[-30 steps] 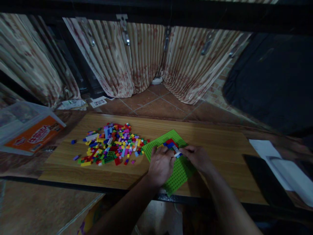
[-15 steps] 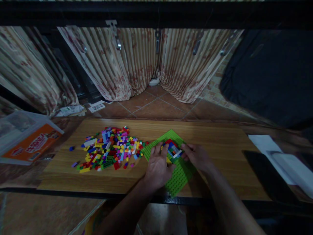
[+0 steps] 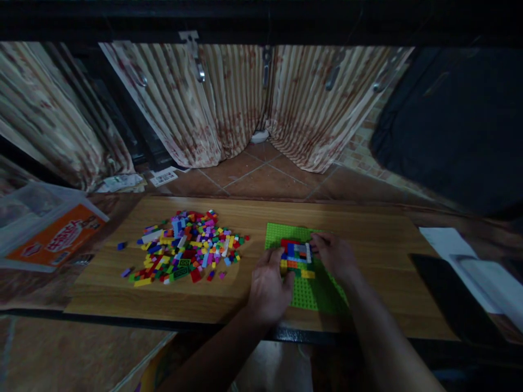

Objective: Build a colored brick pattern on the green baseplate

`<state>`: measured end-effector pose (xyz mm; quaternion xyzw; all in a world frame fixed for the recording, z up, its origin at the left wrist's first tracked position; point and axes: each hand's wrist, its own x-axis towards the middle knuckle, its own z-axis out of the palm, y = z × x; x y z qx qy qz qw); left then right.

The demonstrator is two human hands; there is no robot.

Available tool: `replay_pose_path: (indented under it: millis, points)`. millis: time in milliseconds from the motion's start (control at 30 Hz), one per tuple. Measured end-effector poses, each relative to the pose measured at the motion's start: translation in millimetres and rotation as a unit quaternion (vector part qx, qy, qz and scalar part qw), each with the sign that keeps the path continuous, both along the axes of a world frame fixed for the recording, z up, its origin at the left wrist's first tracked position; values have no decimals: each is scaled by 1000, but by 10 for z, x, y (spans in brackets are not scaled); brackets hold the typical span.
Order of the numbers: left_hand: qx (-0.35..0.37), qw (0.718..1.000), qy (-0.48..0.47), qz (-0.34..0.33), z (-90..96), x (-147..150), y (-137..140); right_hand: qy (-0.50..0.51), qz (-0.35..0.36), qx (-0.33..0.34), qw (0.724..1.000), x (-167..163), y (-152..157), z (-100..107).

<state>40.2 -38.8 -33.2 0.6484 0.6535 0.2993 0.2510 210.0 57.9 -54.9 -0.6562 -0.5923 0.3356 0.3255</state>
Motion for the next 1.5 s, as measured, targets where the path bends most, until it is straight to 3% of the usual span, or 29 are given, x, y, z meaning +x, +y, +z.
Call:
replay_pose_path:
  millis: [333, 500, 633, 767, 1033, 1500]
  points:
    - [-7, 1000, -1, 16, 36, -74, 31, -60, 34, -2, 998, -150, -87, 133]
    - [12, 999, 2, 42, 75, -318, 149, -122, 56, 23, 991, -254, -134, 163]
    - [77, 989, 95, 82, 151, -638, 267, -124, 63, 20, 990, -339, -160, 182]
    - [85, 974, 198, 69, 167, -835, 345, -108, 69, 12, 992, -397, -169, 184]
    - [50, 958, 275, 56, 64, -870, 440, -81, 81, 23, 993, -434, -175, 196]
    - [61, 961, 257, 86, 64, -867, 452, -72, 59, 28, 995, -383, -168, 252]
